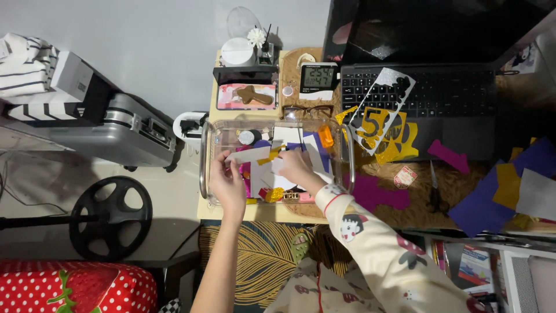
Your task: Organizing and sorting various stickers, cutouts, and decorative craft supplies on a desk.
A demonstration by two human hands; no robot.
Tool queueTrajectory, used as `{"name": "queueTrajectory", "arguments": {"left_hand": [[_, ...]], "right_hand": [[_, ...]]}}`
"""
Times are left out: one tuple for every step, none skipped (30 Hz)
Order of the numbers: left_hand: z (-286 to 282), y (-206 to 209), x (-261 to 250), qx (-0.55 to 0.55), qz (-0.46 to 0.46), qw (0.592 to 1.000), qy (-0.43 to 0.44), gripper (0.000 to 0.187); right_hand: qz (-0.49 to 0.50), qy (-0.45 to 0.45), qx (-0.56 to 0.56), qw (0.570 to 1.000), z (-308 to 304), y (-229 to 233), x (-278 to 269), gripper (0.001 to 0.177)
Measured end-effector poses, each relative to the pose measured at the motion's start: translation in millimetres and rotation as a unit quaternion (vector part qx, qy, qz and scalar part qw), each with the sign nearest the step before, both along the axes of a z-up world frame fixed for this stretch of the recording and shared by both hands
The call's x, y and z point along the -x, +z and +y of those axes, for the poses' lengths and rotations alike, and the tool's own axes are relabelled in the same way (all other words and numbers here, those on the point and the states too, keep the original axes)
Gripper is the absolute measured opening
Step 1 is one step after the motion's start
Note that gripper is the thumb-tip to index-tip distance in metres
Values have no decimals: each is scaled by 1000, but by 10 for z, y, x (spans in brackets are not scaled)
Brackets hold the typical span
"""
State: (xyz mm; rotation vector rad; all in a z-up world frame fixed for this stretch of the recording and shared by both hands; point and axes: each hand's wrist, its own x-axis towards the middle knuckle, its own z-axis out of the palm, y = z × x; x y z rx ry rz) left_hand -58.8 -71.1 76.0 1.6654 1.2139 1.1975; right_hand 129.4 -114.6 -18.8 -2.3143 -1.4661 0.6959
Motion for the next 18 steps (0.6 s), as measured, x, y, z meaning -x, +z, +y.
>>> {"name": "queueTrajectory", "arguments": {"left_hand": [[-15,-15,18,0,0,1000,1,23],[-18,-25,34,-17,0,1000,-1,24],[-20,-36,50,-33,0,999,-2,24],[-40,-3,66,-33,1,999,-1,24],[-59,30,83,-44,28,999,8,23],[-71,68,93,-54,54,997,17,21],[-80,115,112,-55,54,997,18,21],[-94,158,118,-50,53,997,19,22],[-110,200,122,-45,53,997,20,22],[-123,228,122,-45,52,997,19,22],[-136,258,121,-70,40,997,12,23],[-140,291,112,-95,28,995,4,24],[-127,275,99,-96,26,995,3,24],[-124,256,87,-89,31,996,8,26],[-121,236,74,-81,36,996,12,28],[-110,199,58,-82,35,996,11,28],[-99,161,41,-84,38,996,11,29],[-94,122,34,-85,42,995,11,30]], "right_hand": [[0,1,0,1000,-7,11,37,43],[-30,17,0,999,2,28,70,48],[-60,34,0,998,11,44,103,52],[-60,36,0,998,2,108,133,52],[-50,36,16,998,-7,173,163,50],[-41,36,31,998,-10,244,186,48],[-41,37,31,998,26,256,198,48],[-11,26,68,997,53,266,196,45],[19,16,105,994,79,276,191,41],[18,15,105,994,69,200,134,41],[40,-10,12,999,58,126,76,47],[61,-35,-82,994,57,59,6,54],[60,-36,-83,994,89,-18,-60,54],[45,-44,-142,988,107,-99,-123,47],[31,-53,-201,978,125,-181,-190,40],[29,-54,-202,977,116,-144,-219,40],[66,-68,-228,969,107,-107,-249,33],[104,-81,-254,958,90,-74,-269,26]]}}
